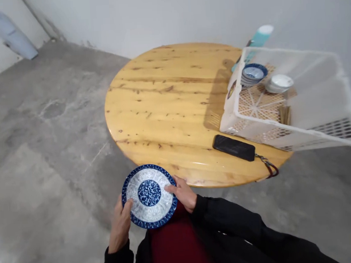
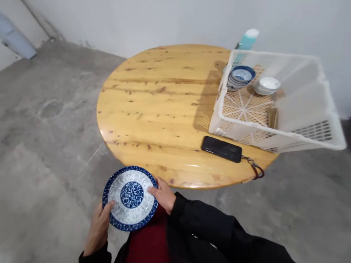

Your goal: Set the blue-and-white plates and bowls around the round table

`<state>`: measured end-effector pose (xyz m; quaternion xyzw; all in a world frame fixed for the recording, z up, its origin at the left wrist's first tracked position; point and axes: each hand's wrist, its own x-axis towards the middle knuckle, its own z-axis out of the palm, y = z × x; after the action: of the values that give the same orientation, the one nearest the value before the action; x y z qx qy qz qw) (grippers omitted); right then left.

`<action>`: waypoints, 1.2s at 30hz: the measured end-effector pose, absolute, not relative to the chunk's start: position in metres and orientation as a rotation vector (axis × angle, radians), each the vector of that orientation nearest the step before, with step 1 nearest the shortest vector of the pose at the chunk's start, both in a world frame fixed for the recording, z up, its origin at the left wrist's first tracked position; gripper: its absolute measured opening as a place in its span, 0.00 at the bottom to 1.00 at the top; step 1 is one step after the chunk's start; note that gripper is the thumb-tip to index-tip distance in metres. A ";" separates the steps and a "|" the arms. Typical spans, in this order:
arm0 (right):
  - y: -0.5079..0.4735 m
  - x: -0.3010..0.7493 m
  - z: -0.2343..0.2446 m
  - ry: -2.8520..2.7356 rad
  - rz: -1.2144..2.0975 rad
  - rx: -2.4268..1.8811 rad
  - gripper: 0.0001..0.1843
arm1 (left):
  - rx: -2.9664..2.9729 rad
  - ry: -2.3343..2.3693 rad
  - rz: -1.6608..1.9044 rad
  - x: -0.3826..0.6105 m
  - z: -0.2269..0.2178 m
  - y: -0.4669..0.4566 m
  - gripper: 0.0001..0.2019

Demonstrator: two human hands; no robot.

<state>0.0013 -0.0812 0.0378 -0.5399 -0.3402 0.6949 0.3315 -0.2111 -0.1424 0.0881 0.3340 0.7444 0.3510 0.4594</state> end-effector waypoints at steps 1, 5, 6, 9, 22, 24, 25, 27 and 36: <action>-0.069 -0.001 0.037 -0.835 1.795 -1.422 0.12 | 0.862 1.803 0.852 -0.216 0.087 -0.122 0.21; -0.021 -0.011 0.036 -0.627 1.690 -1.492 0.16 | 0.984 1.687 0.770 -0.231 0.083 -0.041 0.22; -0.010 -0.014 0.037 -0.587 1.666 -1.497 0.17 | 1.009 1.652 0.740 -0.235 0.082 -0.023 0.23; 0.019 -0.023 0.037 -0.512 1.581 -1.516 0.16 | 1.077 1.568 0.652 -0.245 0.081 0.027 0.24; 0.062 -0.054 0.037 -0.187 1.256 -1.656 0.18 | 1.262 1.301 0.442 -0.253 0.065 0.151 0.22; 0.068 -0.060 0.035 -0.107 1.212 -1.660 0.20 | 1.276 1.251 0.369 -0.252 0.057 0.171 0.20; 0.072 -0.064 0.034 -0.066 1.186 -1.659 0.21 | 1.286 1.221 0.342 -0.253 0.053 0.182 0.20; 0.081 -0.075 0.029 0.004 1.125 -1.655 0.21 | 1.314 1.151 0.303 -0.256 0.043 0.206 0.19; 0.165 -0.154 0.020 0.289 0.893 -1.585 0.15 | 1.413 0.847 0.142 -0.283 0.039 0.338 0.17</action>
<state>-0.1540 0.1649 0.0196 -0.6851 0.1248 0.3860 0.6050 -0.2832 0.3380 0.0385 0.6288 0.3769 0.0632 0.6772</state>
